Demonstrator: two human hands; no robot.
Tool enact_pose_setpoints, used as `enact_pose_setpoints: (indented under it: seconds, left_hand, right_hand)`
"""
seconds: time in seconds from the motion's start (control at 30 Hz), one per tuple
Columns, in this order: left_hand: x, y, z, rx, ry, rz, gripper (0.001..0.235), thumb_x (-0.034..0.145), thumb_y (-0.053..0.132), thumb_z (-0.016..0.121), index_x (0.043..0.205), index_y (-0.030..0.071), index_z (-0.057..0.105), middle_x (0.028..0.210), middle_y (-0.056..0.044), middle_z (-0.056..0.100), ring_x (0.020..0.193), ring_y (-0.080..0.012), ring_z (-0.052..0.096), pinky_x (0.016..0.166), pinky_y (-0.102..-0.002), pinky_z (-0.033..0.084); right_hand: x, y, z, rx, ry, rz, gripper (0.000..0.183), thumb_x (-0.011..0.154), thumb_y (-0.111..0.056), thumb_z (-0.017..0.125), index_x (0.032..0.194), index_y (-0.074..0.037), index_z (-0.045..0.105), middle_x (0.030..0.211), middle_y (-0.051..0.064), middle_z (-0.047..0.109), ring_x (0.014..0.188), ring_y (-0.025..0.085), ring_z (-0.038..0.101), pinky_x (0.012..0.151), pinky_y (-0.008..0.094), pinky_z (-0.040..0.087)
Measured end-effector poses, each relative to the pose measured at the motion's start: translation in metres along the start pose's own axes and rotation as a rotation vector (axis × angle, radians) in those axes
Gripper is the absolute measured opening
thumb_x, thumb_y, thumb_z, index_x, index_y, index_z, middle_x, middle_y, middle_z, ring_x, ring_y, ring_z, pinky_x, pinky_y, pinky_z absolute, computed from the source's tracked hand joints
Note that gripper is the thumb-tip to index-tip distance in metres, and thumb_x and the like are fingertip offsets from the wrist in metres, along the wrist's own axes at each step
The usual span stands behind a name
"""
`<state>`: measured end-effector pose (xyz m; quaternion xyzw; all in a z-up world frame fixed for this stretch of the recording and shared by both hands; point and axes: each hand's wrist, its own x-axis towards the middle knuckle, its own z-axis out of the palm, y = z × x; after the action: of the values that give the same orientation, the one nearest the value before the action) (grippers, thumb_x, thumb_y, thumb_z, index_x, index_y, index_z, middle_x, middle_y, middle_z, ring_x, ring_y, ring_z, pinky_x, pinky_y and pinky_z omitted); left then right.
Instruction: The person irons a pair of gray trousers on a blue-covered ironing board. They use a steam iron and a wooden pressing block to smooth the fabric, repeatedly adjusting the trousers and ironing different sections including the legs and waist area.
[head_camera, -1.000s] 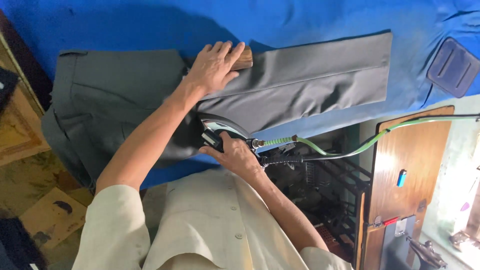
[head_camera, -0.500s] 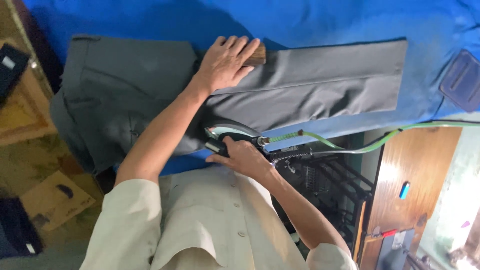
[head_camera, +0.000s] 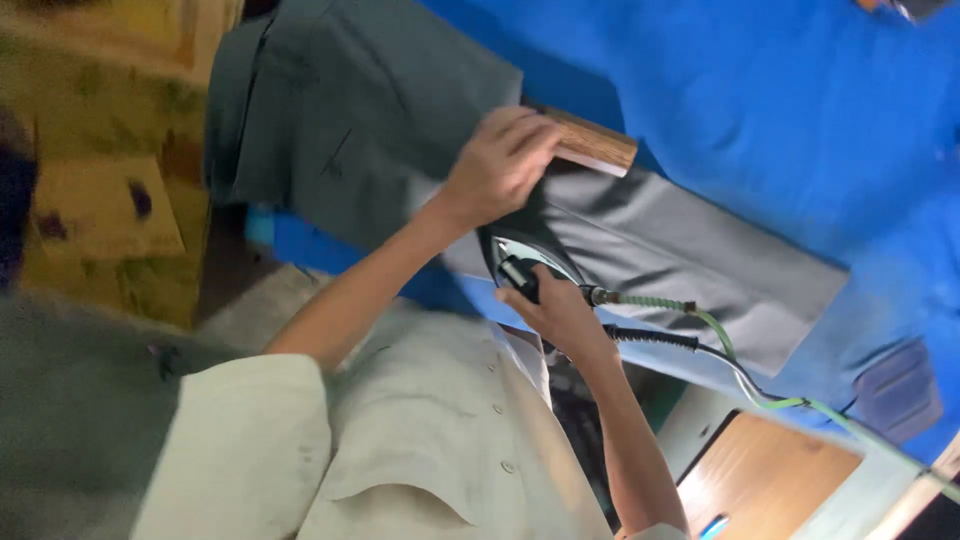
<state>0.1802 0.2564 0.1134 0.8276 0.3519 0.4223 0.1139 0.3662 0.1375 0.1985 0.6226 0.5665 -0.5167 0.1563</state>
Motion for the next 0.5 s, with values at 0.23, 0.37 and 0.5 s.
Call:
enact_pose_setpoints:
  seconds: [0.23, 0.37, 0.5]
  left_hand:
    - [-0.134, 0.039, -0.12, 0.611, 0.41, -0.769, 0.034, 0.109, 0.017, 0.054, 0.137, 0.0, 0.061, 0.133, -0.02, 0.059, 0.125, -0.037, 0.054, 0.106, -0.052, 0.042]
    - [-0.216, 0.041, -0.147, 0.527, 0.375, -1.06, 0.053, 0.118, 0.039, 0.042, 0.155, 0.001, 0.042, 0.15, -0.026, 0.047, 0.135, -0.0451, 0.046, 0.108, -0.058, 0.046]
    - [-0.214, 0.033, -0.151, 0.565, 0.403, -0.967, 0.049, 0.12, 0.041, 0.042, 0.151, 0.003, 0.045, 0.142, -0.02, 0.051, 0.101, -0.0347, 0.066, 0.08, -0.043, 0.057]
  right_hand:
    - [0.021, -0.013, 0.003, -0.376, -0.204, -0.435, 0.079, 0.092, -0.074, 0.054, 0.118, 0.001, 0.056, 0.072, 0.021, 0.063, 0.063, 0.037, 0.063, 0.055, 0.045, 0.046]
    - [0.029, -0.037, 0.011, -0.541, -0.296, -0.522, 0.078, 0.089, -0.075, 0.051, 0.108, 0.001, 0.054, 0.064, 0.016, 0.061, 0.056, 0.035, 0.059, 0.049, 0.045, 0.04]
    - [0.03, -0.044, 0.017, -0.561, -0.337, -0.53, 0.091, 0.085, -0.079, 0.045, 0.12, 0.004, 0.055, 0.058, 0.011, 0.057, 0.047, 0.024, 0.05, 0.045, 0.041, 0.035]
